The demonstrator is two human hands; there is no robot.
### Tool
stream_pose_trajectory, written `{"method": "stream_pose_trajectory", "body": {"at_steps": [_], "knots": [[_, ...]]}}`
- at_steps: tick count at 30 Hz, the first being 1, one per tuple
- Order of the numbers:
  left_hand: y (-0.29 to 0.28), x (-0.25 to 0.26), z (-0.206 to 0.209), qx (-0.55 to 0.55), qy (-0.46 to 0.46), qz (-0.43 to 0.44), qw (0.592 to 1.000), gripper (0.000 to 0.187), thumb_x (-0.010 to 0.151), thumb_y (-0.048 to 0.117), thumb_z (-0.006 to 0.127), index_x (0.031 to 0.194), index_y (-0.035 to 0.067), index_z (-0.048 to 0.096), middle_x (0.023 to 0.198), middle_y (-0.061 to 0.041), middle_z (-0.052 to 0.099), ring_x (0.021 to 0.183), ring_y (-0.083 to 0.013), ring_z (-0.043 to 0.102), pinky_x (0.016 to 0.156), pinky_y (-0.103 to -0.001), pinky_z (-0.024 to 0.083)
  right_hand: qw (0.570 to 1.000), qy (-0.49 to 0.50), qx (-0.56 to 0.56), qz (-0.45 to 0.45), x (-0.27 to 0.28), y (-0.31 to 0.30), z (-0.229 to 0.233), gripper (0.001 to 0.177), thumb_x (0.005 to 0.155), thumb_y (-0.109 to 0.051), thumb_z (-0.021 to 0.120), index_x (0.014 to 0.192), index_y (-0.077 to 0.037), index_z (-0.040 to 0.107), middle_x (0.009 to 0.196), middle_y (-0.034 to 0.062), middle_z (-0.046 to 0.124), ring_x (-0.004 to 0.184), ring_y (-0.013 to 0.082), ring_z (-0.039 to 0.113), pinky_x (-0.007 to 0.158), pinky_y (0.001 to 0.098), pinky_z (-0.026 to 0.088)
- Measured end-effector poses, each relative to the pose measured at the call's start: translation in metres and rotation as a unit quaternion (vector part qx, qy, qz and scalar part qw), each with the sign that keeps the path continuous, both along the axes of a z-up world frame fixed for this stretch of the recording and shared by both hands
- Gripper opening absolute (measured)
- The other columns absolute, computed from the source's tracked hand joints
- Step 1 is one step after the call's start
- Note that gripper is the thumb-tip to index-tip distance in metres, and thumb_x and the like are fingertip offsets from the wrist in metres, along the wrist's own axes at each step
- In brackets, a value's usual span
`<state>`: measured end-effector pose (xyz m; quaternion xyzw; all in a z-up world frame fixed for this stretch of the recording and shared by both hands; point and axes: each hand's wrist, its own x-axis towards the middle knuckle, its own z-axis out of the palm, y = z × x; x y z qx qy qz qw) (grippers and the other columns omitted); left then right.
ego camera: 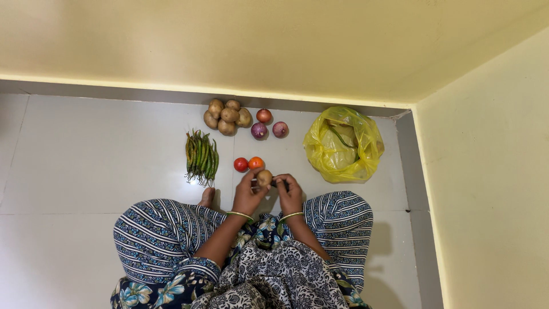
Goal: The person sits on the floor and uses a small knife to peel the skin off an onion, a green chili pepper, and a potato. The peeled vegetables are placed on the floor next to other produce.
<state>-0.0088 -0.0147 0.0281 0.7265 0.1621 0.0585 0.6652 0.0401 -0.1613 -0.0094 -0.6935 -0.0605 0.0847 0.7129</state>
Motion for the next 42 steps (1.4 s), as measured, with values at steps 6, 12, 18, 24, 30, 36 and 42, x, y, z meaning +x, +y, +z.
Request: {"method": "stream_pose_trajectory", "body": {"at_steps": [6, 12, 18, 24, 30, 36, 42], "knots": [[-0.008, -0.005, 0.009, 0.006, 0.047, -0.079, 0.996, 0.061, 0.079, 0.008, 0.082, 0.135, 0.010, 0.060, 0.110, -0.009, 0.073, 0.090, -0.0173, 0.073, 0.079, -0.031, 0.060, 0.999, 0.047, 0.009, -0.021, 0.002, -0.004, 0.002, 0.012, 0.103, -0.009, 0.058, 0.105, -0.002, 0.067, 0.097, 0.0031, 0.068, 0.088, 0.0094, 0.061, 0.081, 0.0243, 0.052], [-0.008, -0.007, 0.005, -0.016, 0.039, -0.098, 0.994, 0.061, 0.077, 0.007, 0.084, 0.132, 0.007, 0.058, 0.111, -0.007, 0.072, 0.093, -0.0160, 0.073, 0.081, -0.030, 0.060, 0.987, 0.139, 0.080, 0.003, 0.006, -0.005, -0.001, 0.019, 0.105, -0.015, 0.053, 0.110, -0.002, 0.067, 0.104, 0.0053, 0.069, 0.095, 0.0123, 0.064, 0.086, 0.0261, 0.052], [-0.008, -0.004, -0.012, -0.095, 0.007, -0.076, 0.992, 0.059, 0.079, 0.005, 0.082, 0.132, 0.004, 0.057, 0.114, -0.008, 0.069, 0.097, -0.0139, 0.071, 0.085, -0.029, 0.060, 0.982, 0.153, 0.105, 0.026, 0.007, -0.002, -0.002, 0.030, 0.108, -0.020, 0.048, 0.124, -0.001, 0.065, 0.113, 0.0088, 0.068, 0.103, 0.0149, 0.064, 0.094, 0.0280, 0.052], [-0.002, 0.000, -0.022, -0.073, 0.028, 0.002, 0.997, 0.059, 0.081, 0.009, 0.084, 0.132, 0.003, 0.057, 0.113, -0.008, 0.068, 0.097, -0.0133, 0.070, 0.085, -0.027, 0.059, 0.993, 0.067, 0.035, 0.086, 0.001, -0.001, 0.011, 0.042, 0.109, -0.024, 0.044, 0.143, -0.003, 0.057, 0.137, 0.0108, 0.064, 0.126, 0.0185, 0.061, 0.108, 0.0302, 0.047], [0.002, 0.001, -0.023, -0.057, 0.042, 0.049, 0.996, 0.058, 0.081, 0.010, 0.083, 0.134, 0.004, 0.060, 0.113, -0.007, 0.068, 0.092, -0.0126, 0.068, 0.081, -0.028, 0.058, 0.986, -0.108, -0.052, 0.120, -0.005, 0.004, 0.036, 0.039, 0.110, -0.019, 0.046, 0.143, -0.002, 0.059, 0.153, 0.0167, 0.054, 0.144, 0.0266, 0.049, 0.118, 0.0362, 0.037], [0.001, -0.001, -0.022, -0.013, 0.039, -0.001, 0.999, 0.061, 0.077, 0.009, 0.086, 0.133, 0.005, 0.064, 0.105, -0.005, 0.071, 0.086, -0.0122, 0.068, 0.080, -0.027, 0.058, 0.988, -0.106, -0.057, 0.101, -0.006, 0.002, 0.043, 0.034, 0.105, -0.008, 0.049, 0.134, -0.002, 0.065, 0.149, 0.0156, 0.058, 0.140, 0.0264, 0.054, 0.115, 0.0357, 0.041], [-0.002, -0.003, -0.021, -0.065, 0.042, -0.066, 0.995, 0.060, 0.077, 0.007, 0.085, 0.134, 0.005, 0.065, 0.104, -0.003, 0.073, 0.088, -0.0116, 0.068, 0.082, -0.027, 0.058, 0.992, 0.067, 0.066, 0.081, 0.003, -0.001, 0.025, 0.036, 0.110, -0.016, 0.044, 0.136, 0.000, 0.061, 0.135, 0.0159, 0.066, 0.120, 0.0230, 0.062, 0.106, 0.0329, 0.048]]}}
